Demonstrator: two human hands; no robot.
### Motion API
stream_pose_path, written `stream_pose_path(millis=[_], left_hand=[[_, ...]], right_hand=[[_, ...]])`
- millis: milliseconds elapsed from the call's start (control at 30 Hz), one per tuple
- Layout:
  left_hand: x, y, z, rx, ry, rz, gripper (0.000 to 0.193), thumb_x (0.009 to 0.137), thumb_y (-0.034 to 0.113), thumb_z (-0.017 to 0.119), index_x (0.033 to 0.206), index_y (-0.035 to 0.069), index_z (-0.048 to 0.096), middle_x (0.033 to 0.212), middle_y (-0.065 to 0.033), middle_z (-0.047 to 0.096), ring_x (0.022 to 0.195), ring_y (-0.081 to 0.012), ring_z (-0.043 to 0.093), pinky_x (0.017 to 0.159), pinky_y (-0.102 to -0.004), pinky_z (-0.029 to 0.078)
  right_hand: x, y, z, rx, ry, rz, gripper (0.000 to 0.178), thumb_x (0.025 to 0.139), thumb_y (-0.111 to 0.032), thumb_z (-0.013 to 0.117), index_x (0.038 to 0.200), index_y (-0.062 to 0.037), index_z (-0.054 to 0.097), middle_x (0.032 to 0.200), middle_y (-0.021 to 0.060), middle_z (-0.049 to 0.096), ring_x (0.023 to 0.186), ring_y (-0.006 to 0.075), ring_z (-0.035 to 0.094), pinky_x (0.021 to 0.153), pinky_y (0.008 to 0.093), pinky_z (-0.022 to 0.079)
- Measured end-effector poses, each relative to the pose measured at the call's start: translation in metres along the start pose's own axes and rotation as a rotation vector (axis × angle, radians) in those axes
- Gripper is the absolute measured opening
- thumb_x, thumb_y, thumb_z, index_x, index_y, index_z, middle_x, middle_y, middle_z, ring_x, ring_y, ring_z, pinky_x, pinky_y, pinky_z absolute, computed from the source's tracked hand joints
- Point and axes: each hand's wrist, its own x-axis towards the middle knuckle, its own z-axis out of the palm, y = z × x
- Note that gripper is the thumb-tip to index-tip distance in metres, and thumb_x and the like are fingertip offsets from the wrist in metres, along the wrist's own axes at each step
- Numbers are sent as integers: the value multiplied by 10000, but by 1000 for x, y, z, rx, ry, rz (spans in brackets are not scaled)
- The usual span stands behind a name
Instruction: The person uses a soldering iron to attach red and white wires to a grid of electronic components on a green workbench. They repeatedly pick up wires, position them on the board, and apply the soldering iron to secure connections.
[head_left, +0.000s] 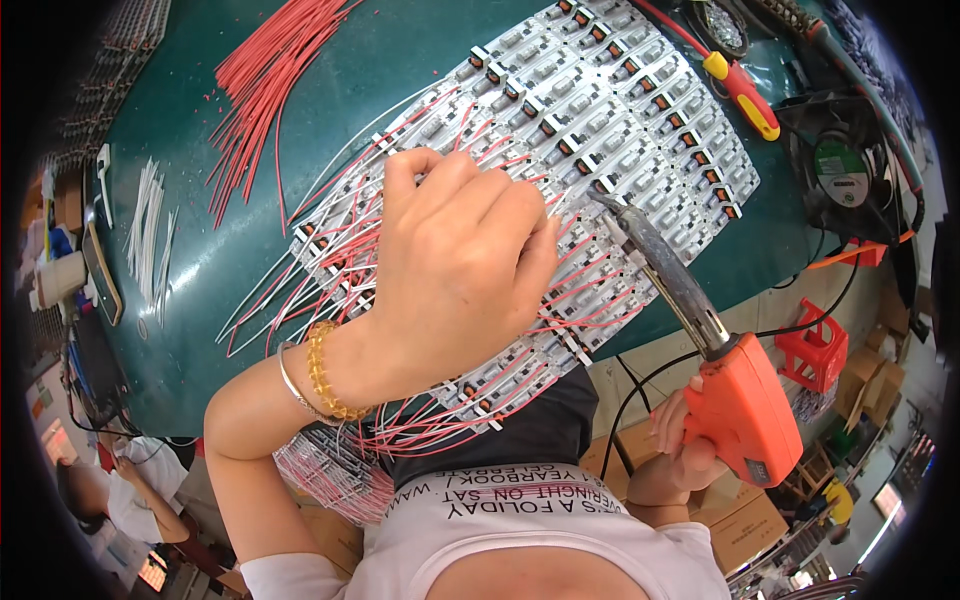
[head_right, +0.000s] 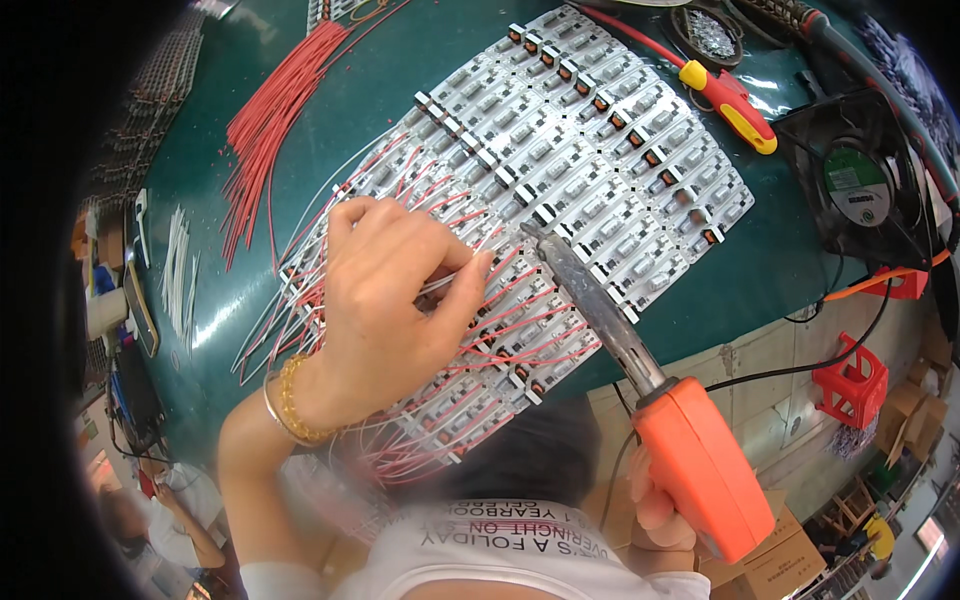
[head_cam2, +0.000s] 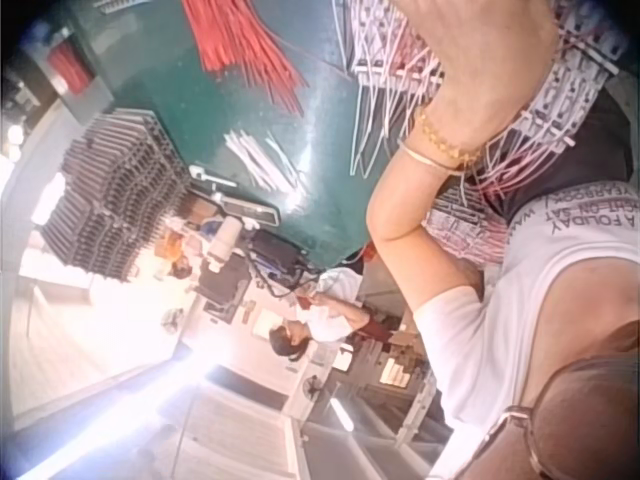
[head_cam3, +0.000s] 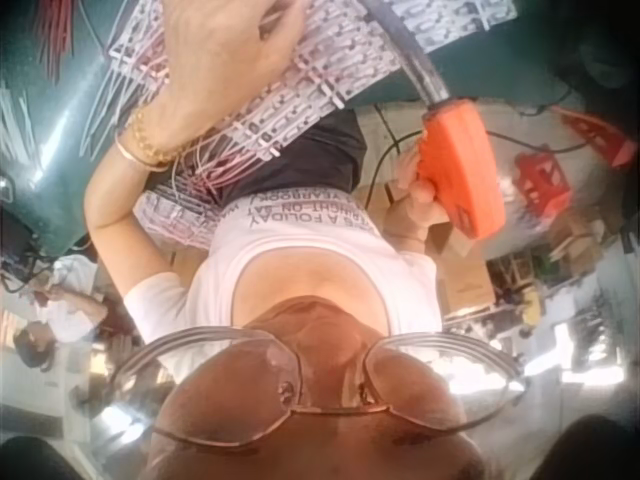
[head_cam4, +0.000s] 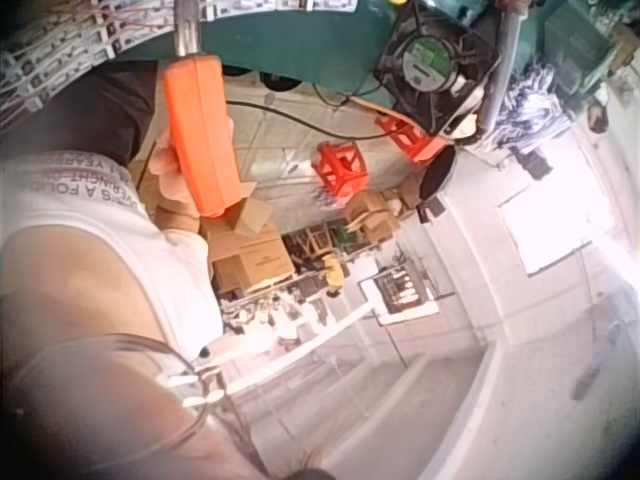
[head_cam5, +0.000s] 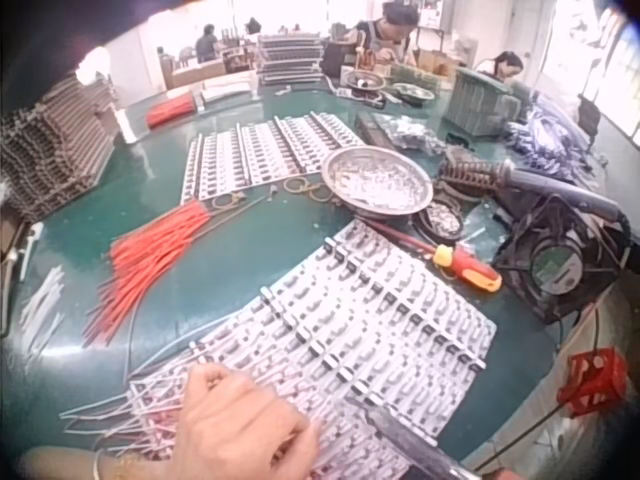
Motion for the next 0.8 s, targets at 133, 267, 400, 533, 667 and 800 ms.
stream_pose_path(millis=[133,267,400,533,667,800], left_hand=[[0,1,-1,-3,2,-6,178,710,22,723,648,82,567,625,-4,549,612,-197,488,738,-365,342],[0,-1,-3,-21,-10,-17,152,711,37,736,675,79,594,633,-2,559,637,-192,500,758,-364,346],[-1,2,-6,-96,-18,-51,136,708,52,750,698,81,617,644,-3,569,675,-193,513,776,-365,346],[-2,7,-1,-39,1,7,137,698,47,752,702,84,621,653,-6,577,690,-205,513,770,-366,343],[-3,9,2,-12,12,33,148,684,33,747,697,84,608,646,-7,566,690,-212,510,759,-374,343],[-4,8,4,15,29,52,165,678,24,743,682,82,588,641,-10,552,688,-211,508,755,-383,348]], right_hand=[[4,-1,-3,66,-29,9,829,846,-583,615,1246,123,444,481,-21,456,378,102,426,415,238,407],[0,0,-3,163,-2,51,826,848,-587,609,1251,115,443,482,-21,458,377,101,419,420,240,403],[11,-24,7,134,-69,112,840,840,-599,611,1248,114,438,482,-20,455,380,98,412,432,243,400],[6,-24,3,46,-93,118,851,831,-611,612,1240,115,437,482,-20,448,386,95,412,431,243,392],[-2,-20,1,-31,16,204,720,749,-665,666,964,12,549,642,-3,486,534,117,456,500,264,364],[-20,2,-23,-242,-16,169,760,690,-740,652,945,-27,593,804,17,540,710,142,519,593,290,406]])
